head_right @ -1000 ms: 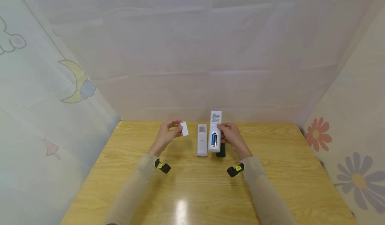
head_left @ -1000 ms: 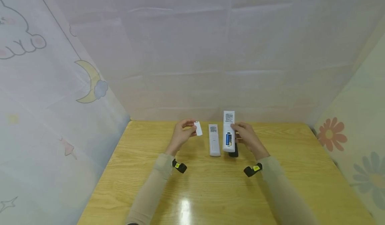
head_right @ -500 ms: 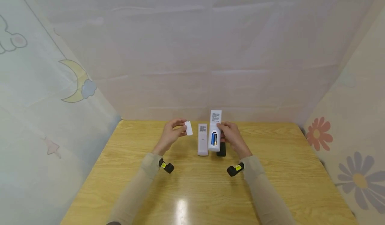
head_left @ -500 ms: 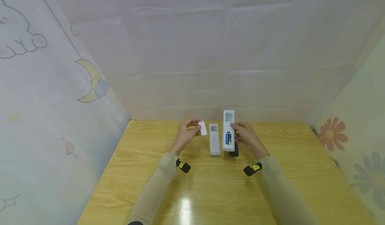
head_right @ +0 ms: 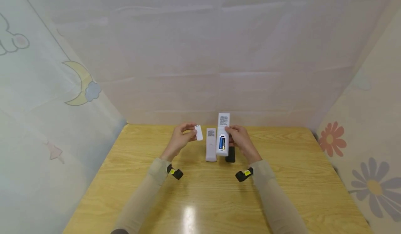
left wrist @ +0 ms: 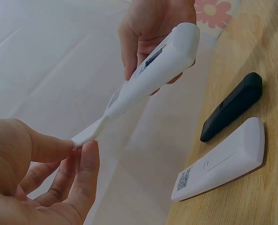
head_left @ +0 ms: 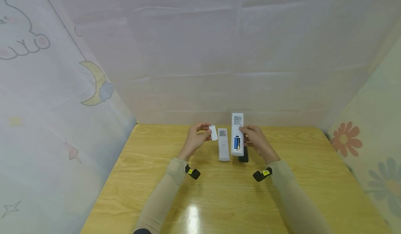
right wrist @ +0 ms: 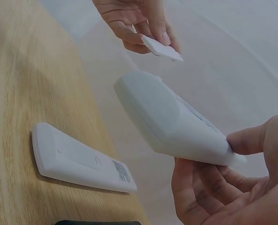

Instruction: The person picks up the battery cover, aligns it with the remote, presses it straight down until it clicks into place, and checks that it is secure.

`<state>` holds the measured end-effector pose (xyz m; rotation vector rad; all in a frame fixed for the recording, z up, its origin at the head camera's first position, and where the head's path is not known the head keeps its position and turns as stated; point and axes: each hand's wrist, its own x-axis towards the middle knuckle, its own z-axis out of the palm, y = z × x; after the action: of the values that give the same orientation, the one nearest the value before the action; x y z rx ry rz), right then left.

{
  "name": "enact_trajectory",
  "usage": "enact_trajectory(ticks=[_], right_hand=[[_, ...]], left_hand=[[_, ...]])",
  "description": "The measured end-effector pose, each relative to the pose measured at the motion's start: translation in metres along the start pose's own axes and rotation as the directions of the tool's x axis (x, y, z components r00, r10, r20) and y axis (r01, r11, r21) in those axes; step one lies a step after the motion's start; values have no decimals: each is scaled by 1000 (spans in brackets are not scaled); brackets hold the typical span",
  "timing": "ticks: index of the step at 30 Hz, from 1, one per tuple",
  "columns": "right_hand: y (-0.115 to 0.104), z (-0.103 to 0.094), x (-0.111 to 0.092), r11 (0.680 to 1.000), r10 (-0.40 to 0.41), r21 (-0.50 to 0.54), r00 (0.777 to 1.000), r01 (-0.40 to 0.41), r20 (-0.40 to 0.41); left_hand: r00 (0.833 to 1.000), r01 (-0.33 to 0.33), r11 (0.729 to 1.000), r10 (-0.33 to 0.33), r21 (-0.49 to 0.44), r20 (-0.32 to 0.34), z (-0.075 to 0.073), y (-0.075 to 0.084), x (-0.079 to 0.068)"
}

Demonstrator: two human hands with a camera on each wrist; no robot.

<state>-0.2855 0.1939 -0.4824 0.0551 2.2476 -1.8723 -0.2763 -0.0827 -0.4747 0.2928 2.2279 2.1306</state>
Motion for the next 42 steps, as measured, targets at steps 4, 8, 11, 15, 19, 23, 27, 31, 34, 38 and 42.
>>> enact_trajectory(ticks=[4, 8, 11, 15, 19, 23, 27, 31, 34, 38, 42], right_hand=[[-1, 2, 0, 1000, -6, -6, 1000, 6, 9], [-2, 4, -1, 1000, -19, -23, 1000, 20, 11], [-4, 5, -2, 999, -26, -27, 1000, 27, 11], [-6, 7, -3, 999, -26, -27, 1000, 26, 11], [-8, 9, -3, 999, -18, -27, 1000, 18, 8], [-8, 11, -2, 999, -19, -32, 1000, 19, 9], [-7, 12, 0, 999, -26, -29, 1000, 26, 12], [-7, 14, 1, 999, -24, -34, 1000, 25, 17], [-8, 16, 0, 999, -16, -36, 1000, 17, 18], [-9, 18, 0, 999, -13, -32, 1000, 14, 20], [-9, 18, 1, 999, -13, -34, 1000, 14, 25]], left_hand=[[1000, -3, 1000, 3, 0, -2, 0, 0, -1], [1000, -12, 1000, 12, -1, -1, 0, 1, -2], [1000, -10, 1000, 10, 5, -3, 0, 1, -2], [1000, -6, 1000, 6, 6, 1, 0, 0, -2], [1000, -10, 1000, 10, 7, 10, 1, -1, -2], [1000, -21, 1000, 21, 2, 14, 0, -1, -2], [999, -30, 1000, 30, -3, 16, 1, 0, -2], [999, -34, 999, 34, -2, 21, 1, 0, -2], [999, -34, 999, 34, -1, 26, 1, 1, -4], [999, -30, 1000, 30, 0, 36, 3, 1, -5], [999, -19, 1000, 19, 1, 41, 6, 2, -5]])
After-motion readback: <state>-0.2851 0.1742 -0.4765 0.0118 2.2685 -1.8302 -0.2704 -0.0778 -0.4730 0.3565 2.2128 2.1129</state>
